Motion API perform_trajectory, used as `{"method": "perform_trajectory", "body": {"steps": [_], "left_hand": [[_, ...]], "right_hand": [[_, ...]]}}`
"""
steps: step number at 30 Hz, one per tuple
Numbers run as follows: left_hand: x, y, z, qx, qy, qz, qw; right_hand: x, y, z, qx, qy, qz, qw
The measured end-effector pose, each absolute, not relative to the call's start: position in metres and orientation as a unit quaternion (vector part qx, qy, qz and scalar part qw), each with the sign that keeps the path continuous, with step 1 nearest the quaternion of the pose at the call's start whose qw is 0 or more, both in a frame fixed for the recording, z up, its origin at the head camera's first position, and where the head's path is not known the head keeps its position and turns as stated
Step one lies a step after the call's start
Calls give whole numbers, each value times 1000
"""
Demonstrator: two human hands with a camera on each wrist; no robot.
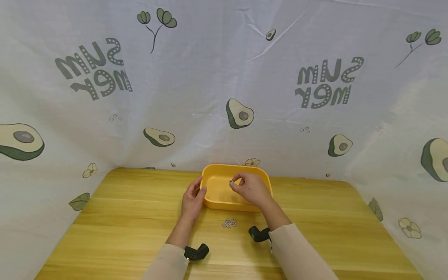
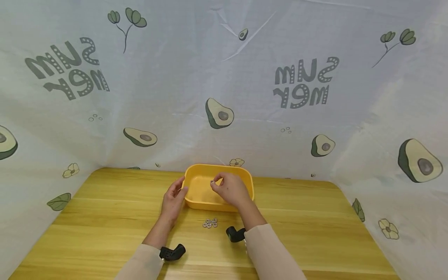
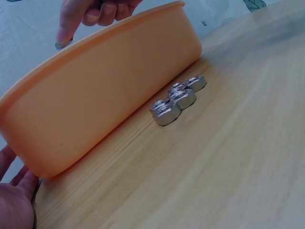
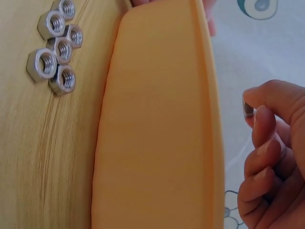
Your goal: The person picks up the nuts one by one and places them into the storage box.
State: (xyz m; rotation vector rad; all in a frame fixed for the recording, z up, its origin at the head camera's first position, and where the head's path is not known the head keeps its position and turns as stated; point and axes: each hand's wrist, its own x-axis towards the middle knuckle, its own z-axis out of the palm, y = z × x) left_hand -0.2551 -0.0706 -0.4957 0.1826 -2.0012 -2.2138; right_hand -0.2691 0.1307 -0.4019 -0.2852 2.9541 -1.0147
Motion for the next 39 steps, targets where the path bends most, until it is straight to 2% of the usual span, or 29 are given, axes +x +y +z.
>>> {"method": "perform_trajectory", "body": {"steps": [22, 39], "left_hand": [[-254, -69, -493, 58, -662, -743, 73], [-252, -73, -495, 46, -670, -736, 80]], "right_hand": [[-308, 126, -426, -60, 958, -274, 61], [-312, 129, -438, -19, 946, -313, 78]]}}
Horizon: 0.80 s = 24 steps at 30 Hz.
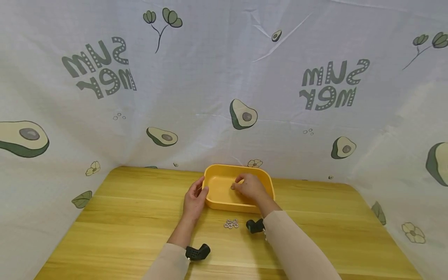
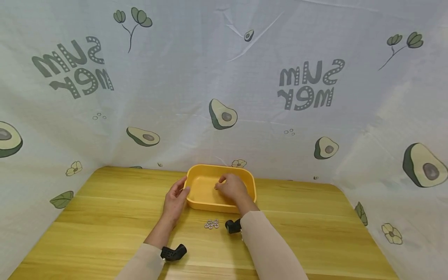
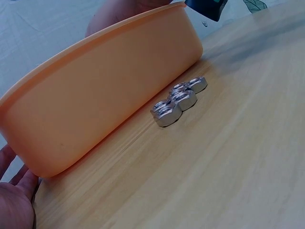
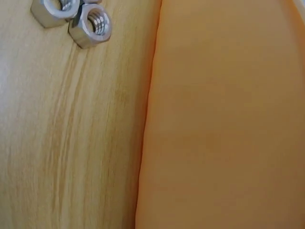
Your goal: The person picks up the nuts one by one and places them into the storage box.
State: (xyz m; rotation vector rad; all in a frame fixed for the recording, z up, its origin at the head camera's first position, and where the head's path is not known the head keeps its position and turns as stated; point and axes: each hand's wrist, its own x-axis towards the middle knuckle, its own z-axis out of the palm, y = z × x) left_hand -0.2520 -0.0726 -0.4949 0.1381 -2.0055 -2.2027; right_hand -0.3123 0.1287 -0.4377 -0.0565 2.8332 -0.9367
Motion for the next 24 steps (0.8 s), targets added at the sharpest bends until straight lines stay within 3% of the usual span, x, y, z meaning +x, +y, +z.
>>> {"method": "perform_trajectory", "body": {"steps": [10, 24], "left_hand": [[-251, -72, -494, 42, -672, -735, 81], [-253, -73, -495, 47, -669, -737, 80]], "right_hand": [[-305, 130, -433, -30, 941, -332, 63], [-267, 129, -409, -44, 916, -399, 30]]}}
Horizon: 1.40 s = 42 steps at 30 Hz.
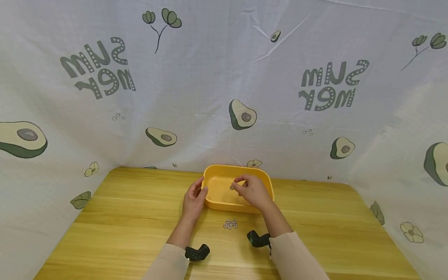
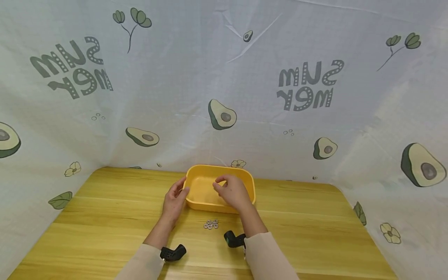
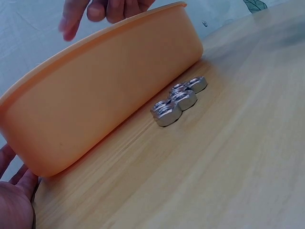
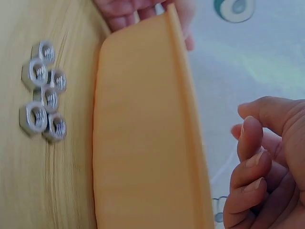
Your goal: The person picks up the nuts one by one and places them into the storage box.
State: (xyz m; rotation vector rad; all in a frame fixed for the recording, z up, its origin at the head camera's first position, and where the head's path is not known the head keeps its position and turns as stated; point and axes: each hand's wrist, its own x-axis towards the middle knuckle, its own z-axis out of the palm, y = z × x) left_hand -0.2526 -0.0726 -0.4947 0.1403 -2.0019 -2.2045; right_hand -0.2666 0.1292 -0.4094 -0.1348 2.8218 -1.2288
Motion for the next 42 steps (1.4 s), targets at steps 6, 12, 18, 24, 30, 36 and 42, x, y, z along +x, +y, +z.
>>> {"method": "perform_trajectory", "body": {"steps": [6, 12, 18, 24, 30, 36, 42], "left_hand": [[-253, -72, -494, 51, -674, -733, 78], [-254, -72, -494, 58, -675, -732, 74], [-255, -72, -495, 59, -672, -734, 73], [-255, -72, -496, 62, -676, -731, 69], [-255, -72, -497, 57, -676, -731, 71], [-254, -71, -494, 61, -676, -731, 71], [-253, -71, -494, 65, -675, -732, 72]], "right_hand": [[-246, 133, -404, -39, 901, -433, 6], [-227, 137, -403, -19, 891, -454, -3], [-210, 139, -404, 2, 886, -463, 5], [-199, 141, -409, 5, 889, -456, 26], [-194, 144, -420, -2, 888, -456, 56], [-192, 149, -432, -44, 893, -437, 101], [-192, 154, -446, -78, 899, -411, 130]]}}
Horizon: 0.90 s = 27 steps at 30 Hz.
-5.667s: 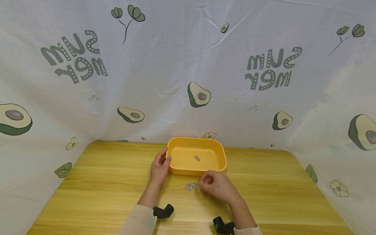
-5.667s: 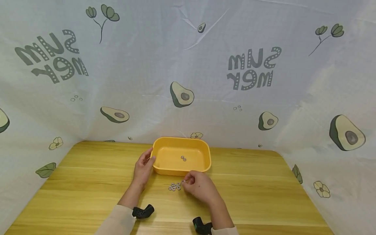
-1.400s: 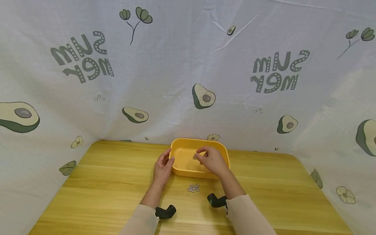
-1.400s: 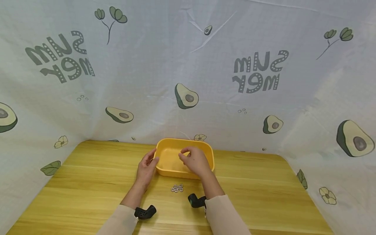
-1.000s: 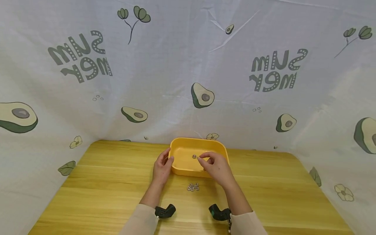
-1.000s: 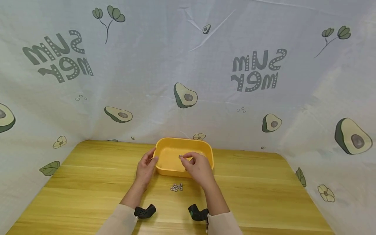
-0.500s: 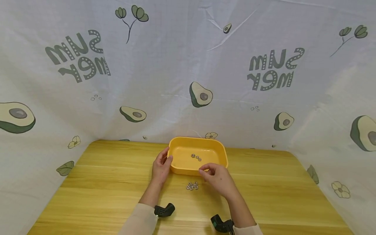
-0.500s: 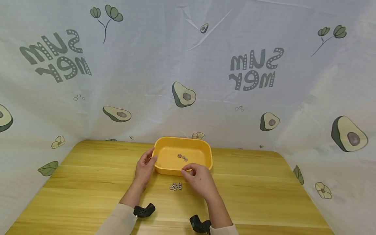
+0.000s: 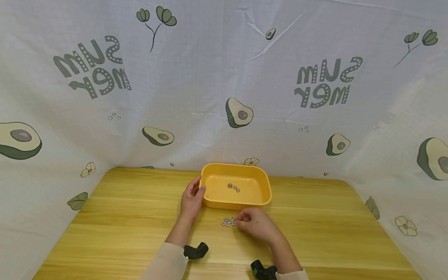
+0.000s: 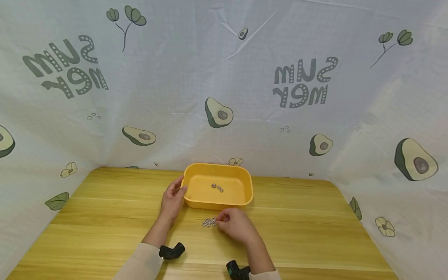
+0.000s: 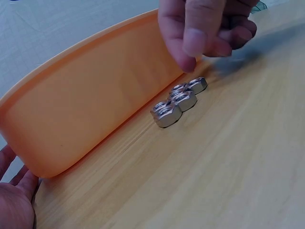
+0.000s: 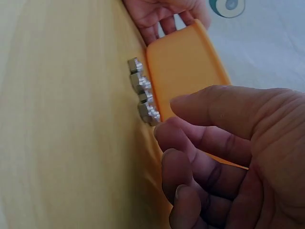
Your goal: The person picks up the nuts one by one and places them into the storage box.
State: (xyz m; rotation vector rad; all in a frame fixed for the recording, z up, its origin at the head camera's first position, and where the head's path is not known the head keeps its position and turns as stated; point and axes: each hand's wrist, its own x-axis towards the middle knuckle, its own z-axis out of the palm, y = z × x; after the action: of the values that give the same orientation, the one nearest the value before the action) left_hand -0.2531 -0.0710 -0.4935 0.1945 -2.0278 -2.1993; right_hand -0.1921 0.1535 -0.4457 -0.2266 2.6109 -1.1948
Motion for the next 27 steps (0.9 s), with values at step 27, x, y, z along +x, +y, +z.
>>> {"method": "perform_trajectory", "body": {"steps": [27], "left_hand": [[-253, -71, -495, 67, -677, -730, 72]], "right_hand": [[-191, 139, -460, -74, 936, -335, 83]]}}
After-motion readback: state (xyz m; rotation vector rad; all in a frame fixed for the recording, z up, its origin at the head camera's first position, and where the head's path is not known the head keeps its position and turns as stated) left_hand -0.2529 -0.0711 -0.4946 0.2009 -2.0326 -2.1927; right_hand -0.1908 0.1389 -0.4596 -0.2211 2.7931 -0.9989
